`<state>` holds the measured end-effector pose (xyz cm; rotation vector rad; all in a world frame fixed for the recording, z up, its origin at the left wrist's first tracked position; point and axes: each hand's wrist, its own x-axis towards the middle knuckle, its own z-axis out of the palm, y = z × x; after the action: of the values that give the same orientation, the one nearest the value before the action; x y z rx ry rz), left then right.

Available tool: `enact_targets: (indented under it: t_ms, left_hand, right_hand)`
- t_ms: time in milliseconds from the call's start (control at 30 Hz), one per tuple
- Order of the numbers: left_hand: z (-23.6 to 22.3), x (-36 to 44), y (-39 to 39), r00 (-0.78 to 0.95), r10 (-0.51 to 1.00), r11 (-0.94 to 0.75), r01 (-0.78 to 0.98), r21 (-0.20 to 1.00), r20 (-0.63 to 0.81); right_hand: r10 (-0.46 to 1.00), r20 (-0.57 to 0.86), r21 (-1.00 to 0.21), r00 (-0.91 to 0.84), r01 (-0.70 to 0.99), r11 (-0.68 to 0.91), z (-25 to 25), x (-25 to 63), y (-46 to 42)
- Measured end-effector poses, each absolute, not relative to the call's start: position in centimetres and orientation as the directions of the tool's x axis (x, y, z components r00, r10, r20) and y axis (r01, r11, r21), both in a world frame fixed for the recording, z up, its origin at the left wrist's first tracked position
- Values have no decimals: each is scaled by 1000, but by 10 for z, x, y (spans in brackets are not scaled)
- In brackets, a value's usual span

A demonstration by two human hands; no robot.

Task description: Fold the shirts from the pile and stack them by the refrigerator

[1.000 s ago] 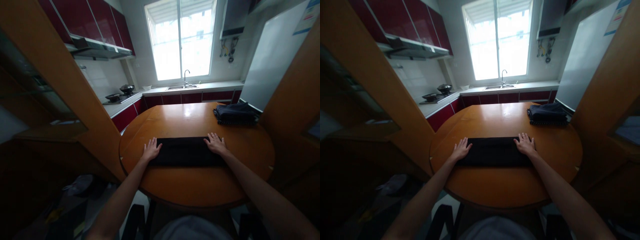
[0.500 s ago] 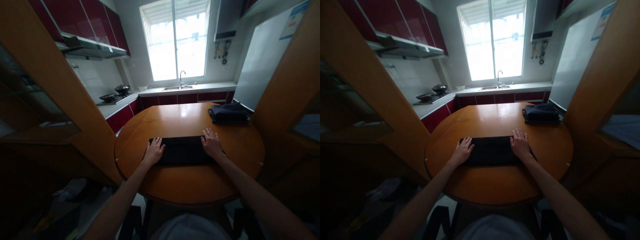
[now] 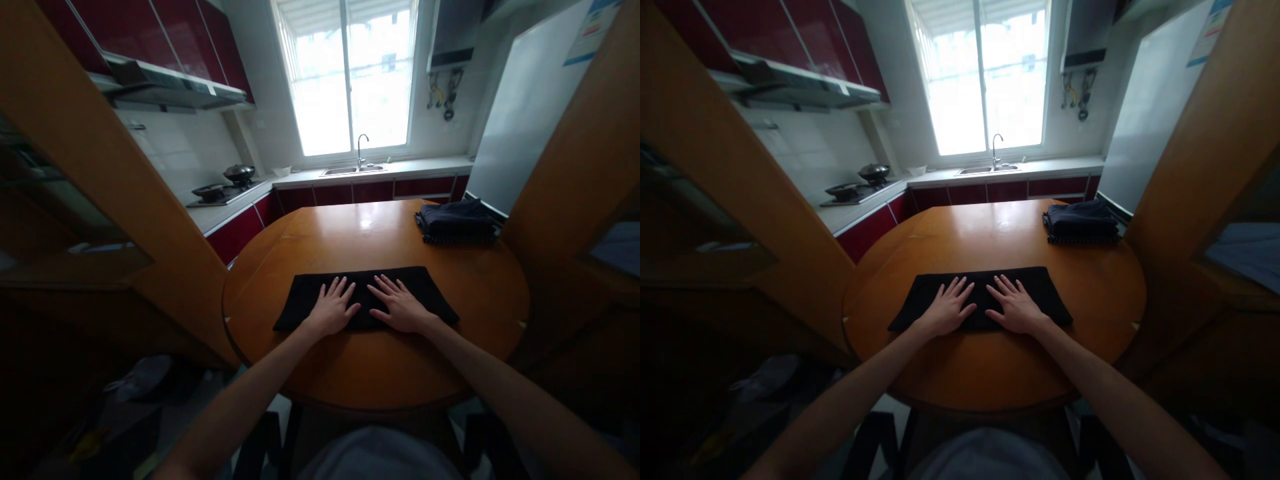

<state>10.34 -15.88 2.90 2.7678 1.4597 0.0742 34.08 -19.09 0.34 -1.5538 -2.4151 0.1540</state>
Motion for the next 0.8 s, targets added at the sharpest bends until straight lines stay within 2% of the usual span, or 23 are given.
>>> enact_targets:
  t_ms: [100, 267, 367, 467, 567, 633, 733, 800]
  left_hand:
    - [35, 138, -144, 584, 806, -590, 806, 44, 93]
    - [22, 176, -124, 551, 828, -559, 827, 67, 104]
    - [9, 176, -121, 546, 821, -562, 825, 68, 165]
    - [4, 171, -120, 556, 810, -574, 816, 64, 185]
    - [5, 171, -119, 545, 820, -562, 824, 68, 174]
    - [6, 171, -118, 548, 820, -565, 821, 76, 166]
    - [7, 171, -119, 571, 805, -589, 802, 98, 160]
    - [6, 170, -120, 579, 800, -597, 795, 113, 155]
  right_hand:
    - [909, 148, -231, -389, 880, 414, 4, 341, -190]
    - [908, 136, -258, -396, 871, 419, 5, 343, -190]
    - [904, 152, -310, -401, 849, 429, 3, 344, -187]
    - [905, 215, -412, -368, 806, 426, 3, 350, -181]
    - [920, 353, -522, -170, 780, 345, 7, 369, -172]
    - [918, 392, -575, 59, 795, 194, 10, 389, -165]
    - [889, 264, -654, 374, 747, -120, 13, 421, -159]
    - [876, 135, -688, 463, 680, -253, 15, 439, -158]
